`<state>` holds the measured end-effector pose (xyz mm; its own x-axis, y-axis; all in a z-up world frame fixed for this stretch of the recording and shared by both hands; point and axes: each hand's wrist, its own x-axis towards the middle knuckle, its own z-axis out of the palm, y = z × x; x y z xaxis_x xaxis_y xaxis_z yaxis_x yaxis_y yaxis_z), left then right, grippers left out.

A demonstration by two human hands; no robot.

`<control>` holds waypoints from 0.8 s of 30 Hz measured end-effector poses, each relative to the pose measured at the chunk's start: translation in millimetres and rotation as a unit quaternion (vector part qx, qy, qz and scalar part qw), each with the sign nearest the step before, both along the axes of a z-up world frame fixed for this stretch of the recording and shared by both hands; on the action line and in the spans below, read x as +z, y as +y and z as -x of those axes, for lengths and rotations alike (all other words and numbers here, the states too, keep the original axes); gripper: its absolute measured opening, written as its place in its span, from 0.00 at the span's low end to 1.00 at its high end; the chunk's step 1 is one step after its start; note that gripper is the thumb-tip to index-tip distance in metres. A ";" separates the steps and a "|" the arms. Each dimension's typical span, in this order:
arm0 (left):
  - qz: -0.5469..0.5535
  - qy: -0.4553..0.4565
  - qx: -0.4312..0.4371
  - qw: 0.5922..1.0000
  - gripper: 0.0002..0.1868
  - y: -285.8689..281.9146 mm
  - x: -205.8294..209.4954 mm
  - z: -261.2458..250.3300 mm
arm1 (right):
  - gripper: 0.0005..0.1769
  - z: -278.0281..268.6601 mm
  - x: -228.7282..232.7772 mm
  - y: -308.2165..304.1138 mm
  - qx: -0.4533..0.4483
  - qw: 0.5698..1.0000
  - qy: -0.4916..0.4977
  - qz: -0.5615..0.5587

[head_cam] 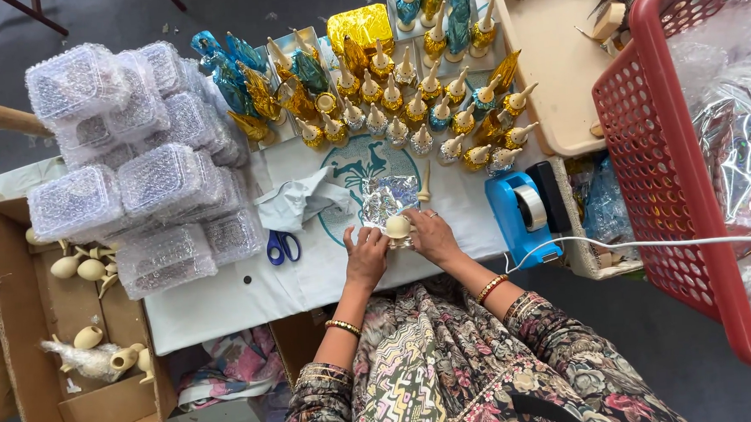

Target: The person wraps small trophy bases in silver foil and seals them with blue tape while seated at a workbench.

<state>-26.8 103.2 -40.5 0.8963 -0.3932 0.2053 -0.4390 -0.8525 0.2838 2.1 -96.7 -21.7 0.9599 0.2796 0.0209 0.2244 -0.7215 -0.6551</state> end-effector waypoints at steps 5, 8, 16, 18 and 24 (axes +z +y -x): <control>-0.010 0.019 -0.010 1.000 0.04 2.7 -8.6 10.9 | 0.26 2.1 -10.0 -17.8 -0.114 0.993 0.002 -0.011; -0.018 0.046 -0.011 0.999 0.08 2.2 -8.1 13.6 | 0.26 -3.9 -8.9 -32.3 -0.197 0.980 0.009 0.012; 0.068 0.085 -0.003 0.994 0.07 -3.2 -11.3 9.5 | 0.28 -3.9 -32.4 -52.2 -0.215 0.973 -0.077 0.035; 0.108 0.087 -0.004 0.990 0.07 -4.7 -11.2 6.8 | 0.27 -2.1 -30.9 -53.1 -0.154 0.986 -0.041 0.053; 0.136 0.124 0.028 0.983 0.09 -12.6 -7.8 -3.2 | 0.28 3.8 22.6 -39.1 -0.056 0.985 -0.162 -0.029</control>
<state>-23.6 90.5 -48.3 0.9506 -0.3024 0.0696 -0.2826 -0.7508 0.5970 -1.7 -135.8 0.9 0.9250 0.1617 0.3439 0.3494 -0.7177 -0.6023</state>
